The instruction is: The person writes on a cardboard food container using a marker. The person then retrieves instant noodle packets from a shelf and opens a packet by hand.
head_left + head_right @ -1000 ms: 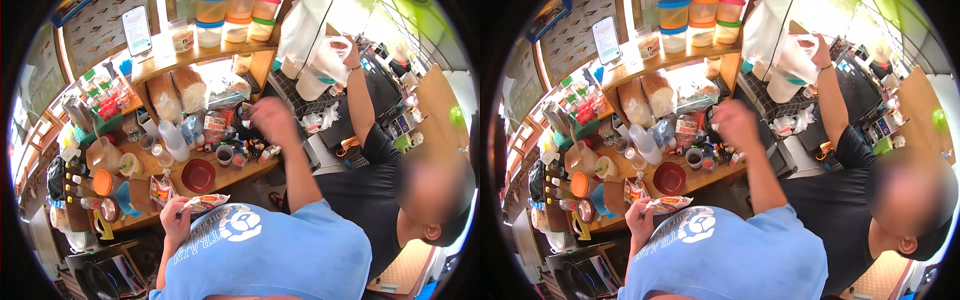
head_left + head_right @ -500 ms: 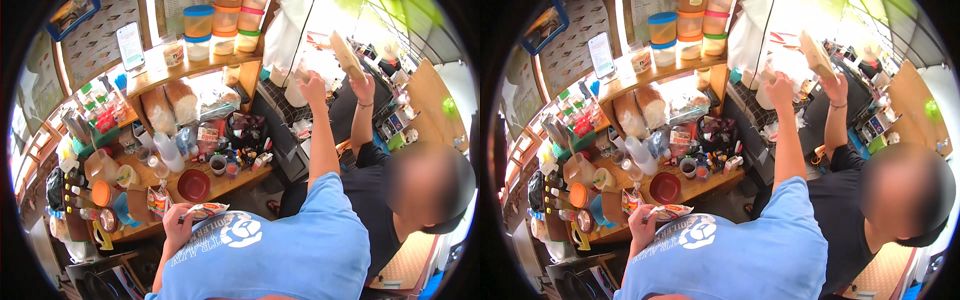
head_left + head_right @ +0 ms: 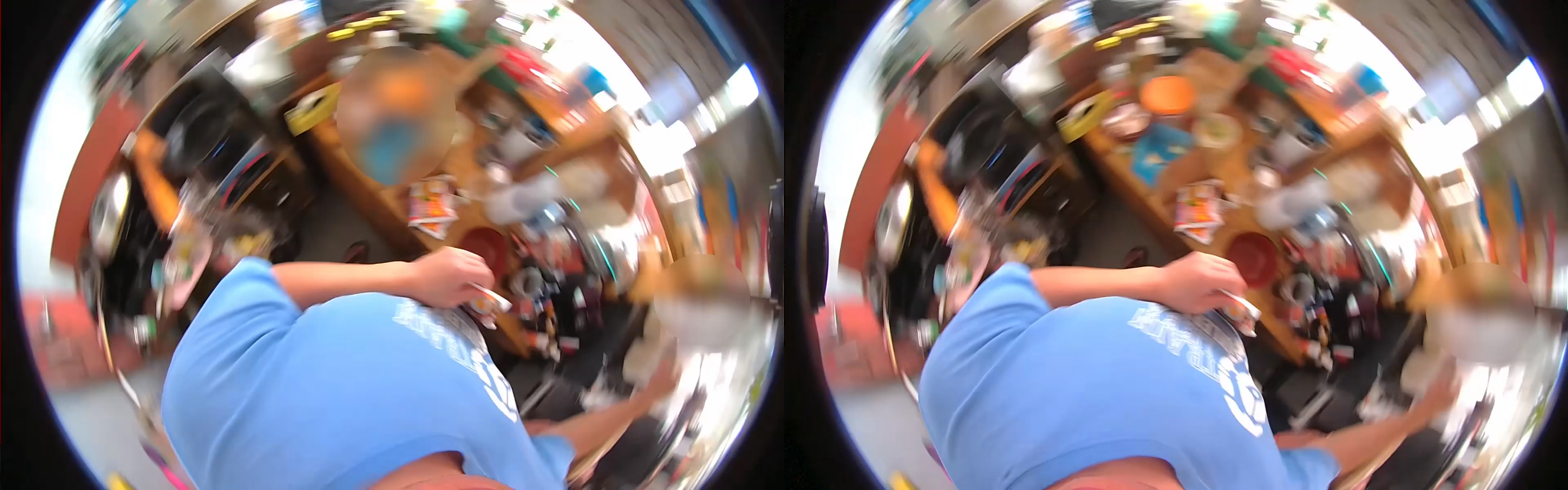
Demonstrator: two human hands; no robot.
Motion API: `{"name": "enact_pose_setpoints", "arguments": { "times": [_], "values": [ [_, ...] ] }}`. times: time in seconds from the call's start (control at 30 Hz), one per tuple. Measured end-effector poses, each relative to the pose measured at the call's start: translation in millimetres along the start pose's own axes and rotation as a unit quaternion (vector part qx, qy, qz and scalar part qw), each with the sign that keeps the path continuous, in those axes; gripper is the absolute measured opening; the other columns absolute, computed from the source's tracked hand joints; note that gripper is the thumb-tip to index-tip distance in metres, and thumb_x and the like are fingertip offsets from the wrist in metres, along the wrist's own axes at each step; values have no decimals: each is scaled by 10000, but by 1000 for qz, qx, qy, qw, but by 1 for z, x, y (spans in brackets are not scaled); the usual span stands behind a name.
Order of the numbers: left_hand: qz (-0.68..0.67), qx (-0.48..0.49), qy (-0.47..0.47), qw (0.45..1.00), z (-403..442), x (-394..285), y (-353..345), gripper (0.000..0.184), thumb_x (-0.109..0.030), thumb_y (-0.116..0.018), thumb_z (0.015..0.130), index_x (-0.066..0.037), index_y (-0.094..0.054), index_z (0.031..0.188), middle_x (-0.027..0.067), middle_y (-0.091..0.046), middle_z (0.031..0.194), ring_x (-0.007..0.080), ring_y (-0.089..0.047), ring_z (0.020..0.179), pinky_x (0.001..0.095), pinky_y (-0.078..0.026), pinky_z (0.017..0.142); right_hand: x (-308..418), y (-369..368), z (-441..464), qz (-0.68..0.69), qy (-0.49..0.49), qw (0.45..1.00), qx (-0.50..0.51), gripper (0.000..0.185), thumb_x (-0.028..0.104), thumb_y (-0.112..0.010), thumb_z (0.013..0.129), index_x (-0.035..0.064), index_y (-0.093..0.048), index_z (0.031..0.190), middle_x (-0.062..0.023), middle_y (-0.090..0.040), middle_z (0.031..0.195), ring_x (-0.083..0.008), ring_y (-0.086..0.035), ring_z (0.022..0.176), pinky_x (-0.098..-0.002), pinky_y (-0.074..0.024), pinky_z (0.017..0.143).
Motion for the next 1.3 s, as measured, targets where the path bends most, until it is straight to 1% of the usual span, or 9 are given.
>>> {"name": "enact_pose_setpoints", "arguments": {
  "times": [0.2,0.53,0.83,0.87,0.93,1.0,1.1,1.17,1.3],
  "values": [
    [37,-69,44,996,-42,7,33,137,-86,-750,817,-61,-644,900,96,-665,852,319,-657,845,412,-535,732,77,91,77,149,-210,963,78,350,347,-648,969,29,-726,1093,-162,-732,1018,-296,-688,1000,-425,-545,882],
    [19,-222,204,953,-97,15,80,100,-46,-751,820,-13,-675,876,138,-697,877,321,-686,830,395,-545,723,90,97,110,158,-237,929,236,420,358,-626,990,-44,-708,1080,-168,-732,974,-266,-684,969,-399,-532,857],
    [-47,-214,236,947,-98,30,94,99,-12,-793,825,-10,-694,833,106,-729,907,182,-701,806,302,-547,719,117,259,200,106,-397,772,484,489,368,-605,1008,-109,-691,1069,-174,-733,934,-240,-682,942,-374,-520,835],
    [-56,-202,245,947,-95,33,93,101,-16,-800,821,-12,-699,832,106,-729,908,176,-701,803,298,-546,719,142,275,215,157,-389,768,484,497,369,-603,1010,-117,-689,1067,-175,-733,930,-237,-681,939,-372,-519,833],
    [-69,-164,223,958,-86,38,86,95,-26,-802,827,-16,-709,836,107,-730,907,170,-701,802,289,-543,709,225,293,228,537,-206,774,266,392,261,-672,959,-36,-685,1215,-57,-728,909,-153,-602,760,-348,-485,690],
    [-131,-137,205,960,-76,43,77,86,-36,-793,845,-16,-710,842,109,-732,913,163,-700,803,281,-540,702,349,342,266,652,-53,665,360,562,151,-819,816,45,-629,1334,-122,-704,1207,-176,-647,1068,-308,-491,959],
    [-173,-91,208,958,-63,52,67,63,-23,-776,861,-16,-713,854,107,-735,914,152,-699,800,273,-539,695,486,337,241,725,173,579,329,851,270,-911,677,48,-540,1410,-181,-633,1346,-277,-620,1233,-371,-486,1038],
    [-194,-58,218,955,-62,59,67,75,-39,-777,858,-11,-709,868,111,-735,940,160,-699,835,283,-541,719,542,330,218,778,126,385,479,690,173,-887,718,33,-596,1327,-130,-719,1146,-166,-683,1030,-321,-535,900],
    [-167,-41,163,972,-64,95,81,213,-134,-804,823,9,-697,941,133,-724,1035,195,-692,951,319,-538,822,577,308,173,797,76,364,476,499,59,-846,749,3,-651,1205,-74,-739,1058,-107,-676,944,-289,-538,854]
  ]
}}
Point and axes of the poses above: each hand's wrist, its own z-axis towards the middle knuckle, its own y-axis out of the back of the hand, x = y × z, the point moved 4 cm from there along z, towards the middle knuckle
